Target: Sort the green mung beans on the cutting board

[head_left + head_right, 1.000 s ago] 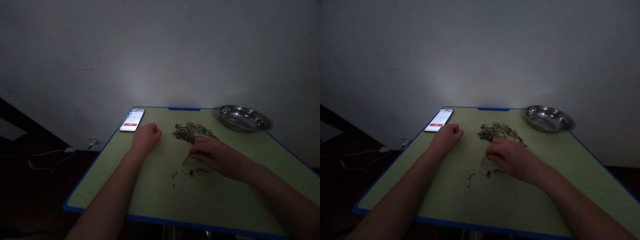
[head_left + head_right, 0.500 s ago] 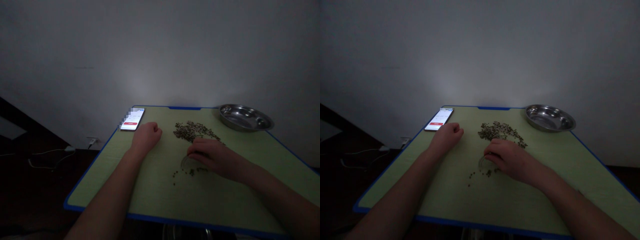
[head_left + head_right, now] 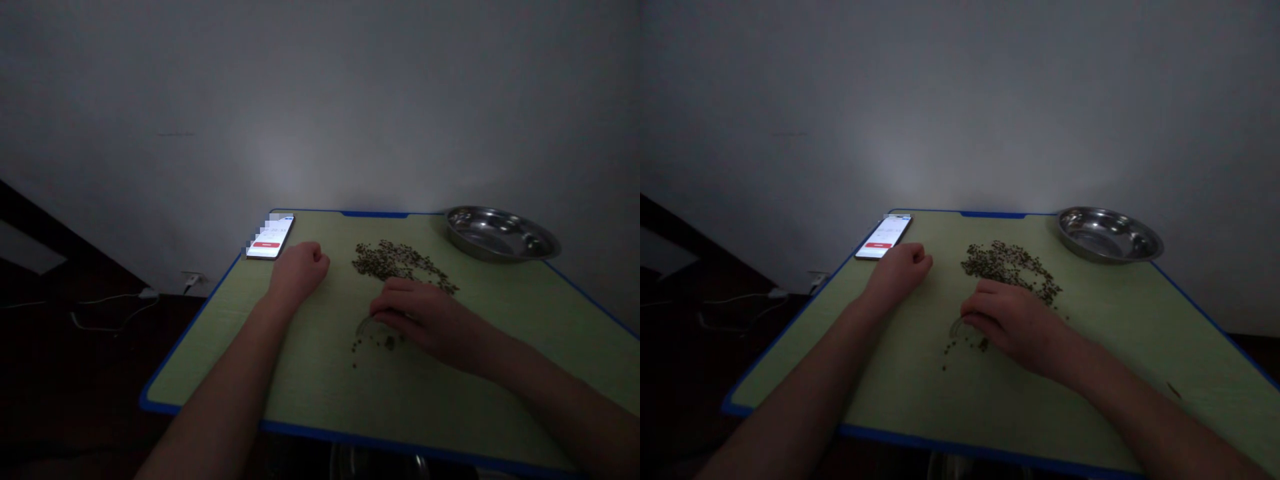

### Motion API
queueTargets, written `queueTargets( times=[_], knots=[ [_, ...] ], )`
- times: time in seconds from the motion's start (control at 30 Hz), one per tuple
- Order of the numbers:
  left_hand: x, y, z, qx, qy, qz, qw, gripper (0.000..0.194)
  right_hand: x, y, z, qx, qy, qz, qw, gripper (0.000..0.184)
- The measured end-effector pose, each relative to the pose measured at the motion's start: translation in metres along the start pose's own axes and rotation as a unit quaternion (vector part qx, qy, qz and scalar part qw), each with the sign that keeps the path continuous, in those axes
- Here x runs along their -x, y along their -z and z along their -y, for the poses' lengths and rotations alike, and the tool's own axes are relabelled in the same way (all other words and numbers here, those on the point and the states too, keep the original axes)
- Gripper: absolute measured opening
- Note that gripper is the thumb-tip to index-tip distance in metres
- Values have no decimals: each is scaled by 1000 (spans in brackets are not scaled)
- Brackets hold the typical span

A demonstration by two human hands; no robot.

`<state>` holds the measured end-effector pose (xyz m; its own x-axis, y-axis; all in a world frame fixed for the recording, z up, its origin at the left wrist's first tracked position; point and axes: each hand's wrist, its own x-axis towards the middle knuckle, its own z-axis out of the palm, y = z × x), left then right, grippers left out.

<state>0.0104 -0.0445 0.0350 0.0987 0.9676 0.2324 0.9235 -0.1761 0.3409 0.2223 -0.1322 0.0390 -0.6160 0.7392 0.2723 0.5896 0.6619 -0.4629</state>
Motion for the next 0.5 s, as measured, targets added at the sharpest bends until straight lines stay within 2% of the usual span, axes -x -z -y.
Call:
queueTargets(
  times=[0.2,0.5],
  knots=[
    [0,-1,0,-1,2,-1,1000,19,0,0,2,-3,10,32,999,19],
    [1,2,-2,-19,0,6,1000,20,-5,-3,7,-40,17,33,999,18]
  ],
)
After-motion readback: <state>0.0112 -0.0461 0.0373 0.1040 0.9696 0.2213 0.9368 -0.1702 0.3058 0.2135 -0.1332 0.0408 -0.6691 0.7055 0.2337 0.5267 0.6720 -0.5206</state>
